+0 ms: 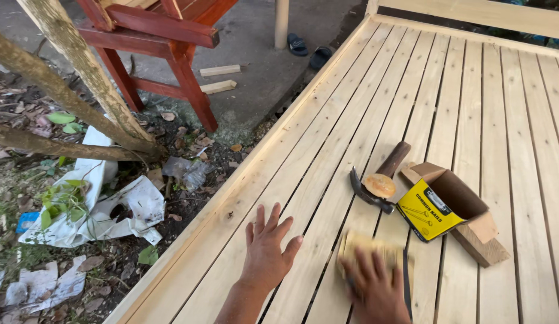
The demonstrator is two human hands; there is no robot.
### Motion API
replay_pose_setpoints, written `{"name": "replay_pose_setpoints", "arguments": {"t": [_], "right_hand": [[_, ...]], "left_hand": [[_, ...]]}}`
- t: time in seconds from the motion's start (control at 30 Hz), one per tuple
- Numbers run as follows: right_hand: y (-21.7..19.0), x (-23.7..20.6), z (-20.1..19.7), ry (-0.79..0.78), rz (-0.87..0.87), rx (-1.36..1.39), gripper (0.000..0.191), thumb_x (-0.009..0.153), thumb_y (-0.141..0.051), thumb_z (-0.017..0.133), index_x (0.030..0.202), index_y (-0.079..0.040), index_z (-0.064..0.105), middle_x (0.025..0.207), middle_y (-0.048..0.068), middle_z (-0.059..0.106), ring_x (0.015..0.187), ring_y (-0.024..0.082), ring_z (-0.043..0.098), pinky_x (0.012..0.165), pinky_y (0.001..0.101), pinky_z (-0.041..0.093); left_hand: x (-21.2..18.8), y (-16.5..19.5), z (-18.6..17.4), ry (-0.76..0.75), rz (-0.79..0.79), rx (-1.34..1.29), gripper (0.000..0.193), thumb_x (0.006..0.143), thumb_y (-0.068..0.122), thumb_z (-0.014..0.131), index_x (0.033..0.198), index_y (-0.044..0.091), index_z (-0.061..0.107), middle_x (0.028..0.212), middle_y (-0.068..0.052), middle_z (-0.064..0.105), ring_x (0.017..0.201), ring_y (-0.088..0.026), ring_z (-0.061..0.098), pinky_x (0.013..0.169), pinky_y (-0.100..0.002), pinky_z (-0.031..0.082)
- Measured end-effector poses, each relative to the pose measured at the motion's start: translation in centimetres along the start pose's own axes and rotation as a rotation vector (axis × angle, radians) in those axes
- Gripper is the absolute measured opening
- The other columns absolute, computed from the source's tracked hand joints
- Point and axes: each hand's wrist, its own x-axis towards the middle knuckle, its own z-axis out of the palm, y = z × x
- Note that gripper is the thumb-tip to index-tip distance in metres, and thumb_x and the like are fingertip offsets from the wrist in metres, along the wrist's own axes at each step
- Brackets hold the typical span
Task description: The person sands the slatted wooden surface of a large outdoor bench or bed frame by hand, rubbing sandpaper back and forth across the planks. They work over different sections of the slats, occasionally repositioning the sandpaper and switching sheets while continuing to sand the wood surface.
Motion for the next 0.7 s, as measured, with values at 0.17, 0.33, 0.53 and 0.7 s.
{"name": "replay_pose_setpoints", "arguments": {"t": [0.17, 0.33, 0.53, 0.7], "right_hand": [[-2.7, 0.5, -1.8, -0.096, -0.022, 0.0, 0.073, 0.099, -0.057, 0.045, 0.16, -0.041, 0.008, 0.174, 0.002, 0.007, 0.158, 0.034, 0.011, 0.116, 0.0685, 0.017], [-8.2, -5.1, 3.5, 0.831, -0.121, -0.089, 0.074, 0.096, -0.063, 0.045, 0.162, -0.041, 0.018, 0.169, 0.002, 0.023, 0.153, 0.033, 0.024, 0.115, 0.0621, 0.023], [-5.0, 2.1, -3.2, -0.106, -0.187, 0.08, 0.072, 0.1, -0.055, 0.044, 0.164, -0.042, 0.012, 0.173, 0.004, 0.008, 0.157, 0.04, 0.007, 0.113, 0.0703, 0.013], [-8.3, 0.1, -6.6, 0.063, -0.254, 0.117, 0.072, 0.095, -0.049, 0.047, 0.161, -0.034, 0.02, 0.175, 0.008, 0.011, 0.156, 0.042, 0.009, 0.112, 0.0757, 0.015]], "left_hand": [[0.2, -0.1, -0.2, 0.019, 0.01, -0.001, 0.057, 0.096, 0.048, 0.058, 0.14, 0.011, 0.059, 0.165, -0.012, 0.027, 0.154, -0.04, 0.005, 0.118, -0.064, 0.008], [0.2, -0.4, 0.5, -0.013, -0.081, -0.037, 0.056, 0.099, 0.049, 0.05, 0.141, 0.014, 0.058, 0.166, -0.008, 0.027, 0.156, -0.038, 0.005, 0.12, -0.064, 0.007], [0.3, -0.4, 0.0, 0.047, -0.025, -0.041, 0.056, 0.099, 0.048, 0.053, 0.138, 0.01, 0.061, 0.165, -0.011, 0.029, 0.155, -0.041, 0.007, 0.119, -0.067, 0.009], [0.3, -0.2, -0.8, 0.057, -0.003, -0.033, 0.054, 0.095, 0.046, 0.061, 0.133, 0.007, 0.065, 0.166, -0.014, 0.029, 0.156, -0.042, 0.008, 0.119, -0.068, 0.01]]}}
